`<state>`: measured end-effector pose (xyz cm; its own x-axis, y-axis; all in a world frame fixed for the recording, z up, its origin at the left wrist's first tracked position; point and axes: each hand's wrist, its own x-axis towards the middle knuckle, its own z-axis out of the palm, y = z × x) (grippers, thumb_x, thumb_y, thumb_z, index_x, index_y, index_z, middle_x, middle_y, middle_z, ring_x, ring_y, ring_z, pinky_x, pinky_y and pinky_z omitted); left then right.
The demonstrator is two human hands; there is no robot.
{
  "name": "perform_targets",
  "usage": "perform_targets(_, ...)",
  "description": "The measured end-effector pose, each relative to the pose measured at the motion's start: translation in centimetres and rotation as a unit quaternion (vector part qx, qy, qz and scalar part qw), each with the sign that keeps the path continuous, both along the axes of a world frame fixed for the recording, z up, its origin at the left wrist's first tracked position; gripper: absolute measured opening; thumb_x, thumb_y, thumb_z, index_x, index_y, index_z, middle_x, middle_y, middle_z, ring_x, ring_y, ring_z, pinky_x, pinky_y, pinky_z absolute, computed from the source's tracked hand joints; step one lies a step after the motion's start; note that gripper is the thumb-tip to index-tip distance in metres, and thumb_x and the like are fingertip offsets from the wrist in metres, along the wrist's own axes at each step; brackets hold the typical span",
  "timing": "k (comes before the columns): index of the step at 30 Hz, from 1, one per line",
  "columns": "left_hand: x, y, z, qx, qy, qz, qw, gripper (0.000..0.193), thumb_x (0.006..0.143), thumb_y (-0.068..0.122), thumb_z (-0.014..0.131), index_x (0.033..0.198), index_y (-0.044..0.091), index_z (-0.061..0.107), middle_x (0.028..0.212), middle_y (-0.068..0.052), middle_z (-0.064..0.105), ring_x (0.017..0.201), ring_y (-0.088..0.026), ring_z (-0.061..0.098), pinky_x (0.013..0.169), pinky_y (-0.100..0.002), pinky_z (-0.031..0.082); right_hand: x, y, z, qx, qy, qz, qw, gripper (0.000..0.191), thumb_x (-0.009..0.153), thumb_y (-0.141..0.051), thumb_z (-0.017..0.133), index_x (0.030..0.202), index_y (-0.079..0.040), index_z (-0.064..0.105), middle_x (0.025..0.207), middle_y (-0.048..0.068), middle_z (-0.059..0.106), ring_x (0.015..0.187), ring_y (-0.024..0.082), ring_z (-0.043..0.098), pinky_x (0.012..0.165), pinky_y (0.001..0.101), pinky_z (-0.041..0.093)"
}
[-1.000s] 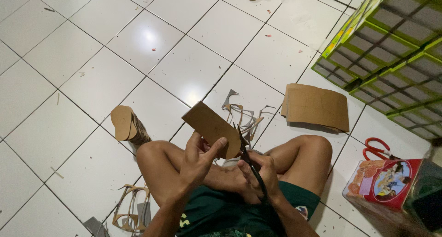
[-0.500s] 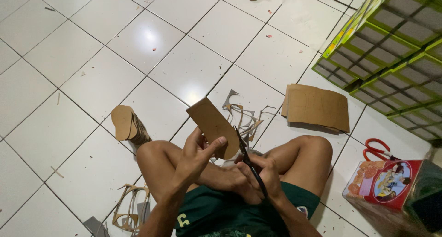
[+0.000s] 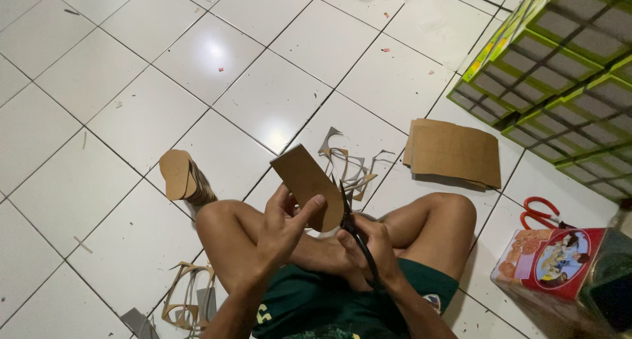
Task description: The person sits cross-legged on a tiled workshop floor and cuts shoe insole patterns from brown cardboard using scissors. They trim around pre-cut insole shapes, set finished pieces on a stack, and cut new outlines from flat cardboard sheets one at a time.
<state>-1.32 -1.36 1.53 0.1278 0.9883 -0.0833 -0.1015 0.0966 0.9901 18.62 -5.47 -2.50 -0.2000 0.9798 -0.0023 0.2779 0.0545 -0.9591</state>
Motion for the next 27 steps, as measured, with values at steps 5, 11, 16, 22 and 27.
perform_targets(5, -0.1, -0.1, 0.1, -0.012, -0.014, -0.018, 1.000, 0.041, 0.094, 0.020, 0.072, 0.125, -0.002, 0.059, 0.108, -0.015, 0.074, 0.097, -0.020, 0.074, 0.079, -0.032, 0.064, -0.1, 0.0, 0.6, -0.005, 0.024, 0.002, 1.000, 0.063, 0.093, -0.063, 0.059, 0.097, -0.001, 0.068, 0.065, 0.004, 0.062, 0.058, 0.012, 0.060, 0.052, 0.0293, 0.047)
perform_targets(11, -0.4, 0.2, 0.0, -0.008, -0.029, -0.039, 0.999, 0.043, 0.093, 0.018, 0.073, 0.128, -0.002, 0.059, 0.112, -0.014, 0.074, 0.103, -0.019, 0.073, 0.085, -0.032, 0.062, 0.2, -0.3, 0.3, 0.022, 0.004, -0.006, 1.000, 0.061, 0.094, -0.060, 0.059, 0.094, 0.000, 0.072, 0.059, 0.003, 0.061, 0.052, 0.010, 0.059, 0.049, 0.0268, 0.044)
perform_targets(16, -0.5, 0.4, -0.2, -0.009, -0.028, -0.049, 0.998, 0.043, 0.093, 0.016, 0.073, 0.129, -0.001, 0.060, 0.112, -0.014, 0.075, 0.103, -0.019, 0.074, 0.086, -0.032, 0.063, 0.4, -0.2, -0.4, 0.025, -0.016, -0.002, 1.000, 0.059, 0.093, -0.059, 0.058, 0.088, -0.003, 0.072, 0.058, 0.003, 0.063, 0.048, 0.010, 0.060, 0.046, 0.0270, 0.045)
perform_targets(22, -0.8, 0.6, -0.2, -0.021, -0.025, -0.059, 0.998, 0.045, 0.092, 0.015, 0.074, 0.131, -0.002, 0.059, 0.110, -0.014, 0.075, 0.101, -0.019, 0.074, 0.084, -0.033, 0.063, 0.8, -0.4, 0.3, 0.027, -0.029, 0.002, 0.999, 0.051, 0.094, -0.052, 0.063, 0.088, -0.002, 0.074, 0.057, 0.004, 0.062, 0.050, 0.011, 0.058, 0.048, 0.0287, 0.045)
perform_targets(27, -0.9, 0.8, -0.1, -0.016, 0.003, -0.066, 0.998, 0.048, 0.092, 0.018, 0.073, 0.133, -0.001, 0.057, 0.112, -0.015, 0.074, 0.102, -0.020, 0.074, 0.085, -0.032, 0.064, 0.9, -0.3, 0.0, 0.038, -0.041, 0.014, 0.998, 0.046, 0.094, -0.048, 0.066, 0.087, -0.003, 0.073, 0.062, 0.004, 0.065, 0.051, 0.011, 0.058, 0.048, 0.0288, 0.043)
